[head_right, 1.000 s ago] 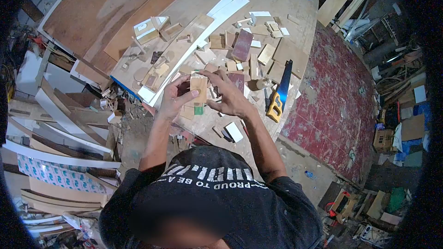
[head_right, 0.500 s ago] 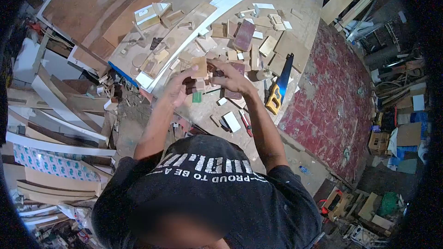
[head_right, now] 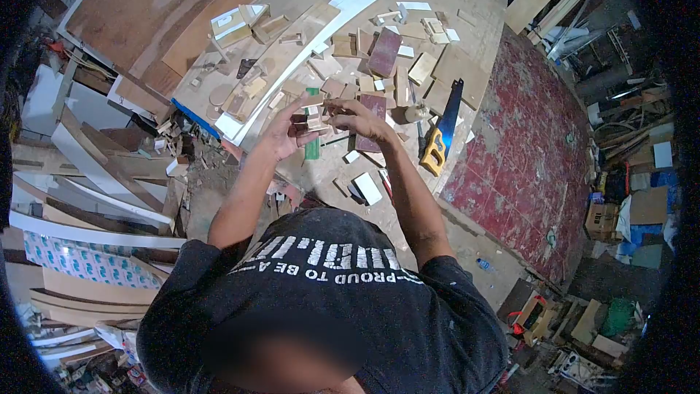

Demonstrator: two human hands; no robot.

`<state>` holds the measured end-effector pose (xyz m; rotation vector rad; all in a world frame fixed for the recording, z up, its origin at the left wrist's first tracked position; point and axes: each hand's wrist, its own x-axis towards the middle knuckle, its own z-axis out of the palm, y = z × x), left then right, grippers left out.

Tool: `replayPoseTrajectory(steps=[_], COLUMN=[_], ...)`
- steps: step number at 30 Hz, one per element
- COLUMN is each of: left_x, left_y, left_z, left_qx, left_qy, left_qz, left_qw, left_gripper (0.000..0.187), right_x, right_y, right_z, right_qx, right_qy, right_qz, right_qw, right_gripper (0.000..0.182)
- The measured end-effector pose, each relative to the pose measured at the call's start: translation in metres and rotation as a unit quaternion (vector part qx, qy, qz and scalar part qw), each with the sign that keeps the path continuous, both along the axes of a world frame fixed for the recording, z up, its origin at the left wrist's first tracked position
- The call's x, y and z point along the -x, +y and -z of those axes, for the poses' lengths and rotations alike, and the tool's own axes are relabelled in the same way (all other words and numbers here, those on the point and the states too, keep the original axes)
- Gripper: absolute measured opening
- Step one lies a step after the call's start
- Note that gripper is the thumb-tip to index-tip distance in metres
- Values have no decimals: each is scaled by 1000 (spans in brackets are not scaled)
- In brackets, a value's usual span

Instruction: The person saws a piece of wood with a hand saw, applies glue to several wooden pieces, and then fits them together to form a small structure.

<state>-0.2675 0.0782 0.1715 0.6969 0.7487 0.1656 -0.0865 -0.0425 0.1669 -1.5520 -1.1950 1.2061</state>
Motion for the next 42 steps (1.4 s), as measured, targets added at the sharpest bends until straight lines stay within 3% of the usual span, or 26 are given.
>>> replayPoseTrajectory(steps=[4, 7, 9, 12, 16, 19, 21, 22, 29, 36, 42], left_x=[0, -3, -3, -2, -2, 4, 7, 9, 18, 18, 19], left_y=[2, 2, 3, 3, -1, -6, -7, -8, -43, -54, -59], left_z=[2, 4, 3, 0, -7, -29, -23, -20, -11, -25, -31], left_qx=[5, -30, -45, -78, -147, -90, -27, 36, 79, -4, -5], left_qy=[-15, 31, 40, 46, 44, -18, -67, -115, -218, -197, -173], left_qz=[22, 9, 27, 49, 61, 27, 6, -13, -64, -100, -113], left_qw=[1000, 999, 998, 995, 986, 995, 997, 993, 971, 975, 978], left_gripper=[60, 61, 61, 62, 65, 58, 50, 44, 26, 27, 28], right_x=[1, 3, 3, 8, 14, 18, 20, 17, 22, 30, 21], right_y=[-3, -1, 0, -4, -4, -4, -7, -8, -13, -18, -19], right_z=[-1, 7, 11, 13, 12, 7, -3, -2, -31, -48, -36], right_qx=[6, -30, -76, -87, -25, -103, -139, -141, -184, -164, -194], right_qy=[40, -2, -120, -52, -72, -52, 63, 67, 21, 25, -89], right_qz=[10, 11, 7, 8, 38, 66, 93, 90, 73, 88, 75], right_qw=[999, 999, 990, 995, 996, 991, 984, 984, 980, 982, 974], right_gripper=[61, 68, 77, 86, 87, 84, 83, 77, 79, 82, 83])
